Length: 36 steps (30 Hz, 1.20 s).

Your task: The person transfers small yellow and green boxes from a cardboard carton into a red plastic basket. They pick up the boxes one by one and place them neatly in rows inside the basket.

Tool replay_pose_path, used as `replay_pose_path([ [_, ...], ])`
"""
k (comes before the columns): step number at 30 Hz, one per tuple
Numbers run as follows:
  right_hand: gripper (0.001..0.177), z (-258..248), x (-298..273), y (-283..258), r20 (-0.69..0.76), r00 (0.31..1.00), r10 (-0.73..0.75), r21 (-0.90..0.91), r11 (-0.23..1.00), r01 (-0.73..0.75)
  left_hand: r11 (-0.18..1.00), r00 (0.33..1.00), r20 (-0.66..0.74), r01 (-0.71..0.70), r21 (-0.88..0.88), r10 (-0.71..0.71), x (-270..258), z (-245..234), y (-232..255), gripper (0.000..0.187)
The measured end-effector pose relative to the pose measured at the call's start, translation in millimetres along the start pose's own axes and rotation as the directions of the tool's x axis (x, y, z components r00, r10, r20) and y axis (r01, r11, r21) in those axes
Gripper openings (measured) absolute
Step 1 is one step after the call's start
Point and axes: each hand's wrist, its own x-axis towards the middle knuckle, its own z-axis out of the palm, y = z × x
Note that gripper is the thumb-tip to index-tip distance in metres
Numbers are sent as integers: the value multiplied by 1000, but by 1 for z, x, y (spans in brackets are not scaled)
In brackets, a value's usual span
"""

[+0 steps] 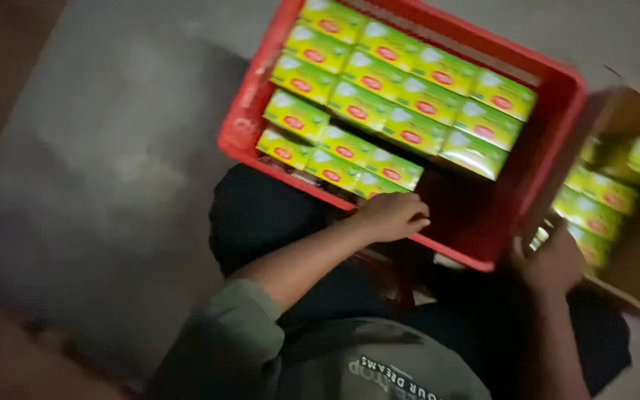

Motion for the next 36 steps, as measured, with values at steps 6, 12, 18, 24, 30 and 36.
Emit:
replay_pose_path([
  [6, 64, -5, 2, -20, 101, 991, 90, 46, 994, -95, 994, 986, -157, 68, 89, -54, 10, 19, -32, 32],
  [12, 61, -11, 2, -32, 82, 993, 84, 58, 994, -89, 935, 967, -24, 252, 250, -255, 4, -3, 2, 38],
  [18, 61, -33, -2, -33, 70, 996, -52, 180, 983, 39, 916, 946, -22, 318, 244, -323, 5, -11, 14, 34],
  [24, 73, -102, 8, -12, 390, 904, -176, 621, 775, -118, 890, 922, 13, 371, 266, -388, 7, -17, 26, 37],
  [30, 69, -39, 91, 107, 313, 949, -25, 627, 756, -187, 883, 899, 29, 424, 200, -438, 14, -1, -5, 29],
  [36, 70, -48, 158, 150, 52, 975, 217, 505, 836, -213, 860, 860, 81, 491, 137, -503, 15, -8, 8, 29],
])
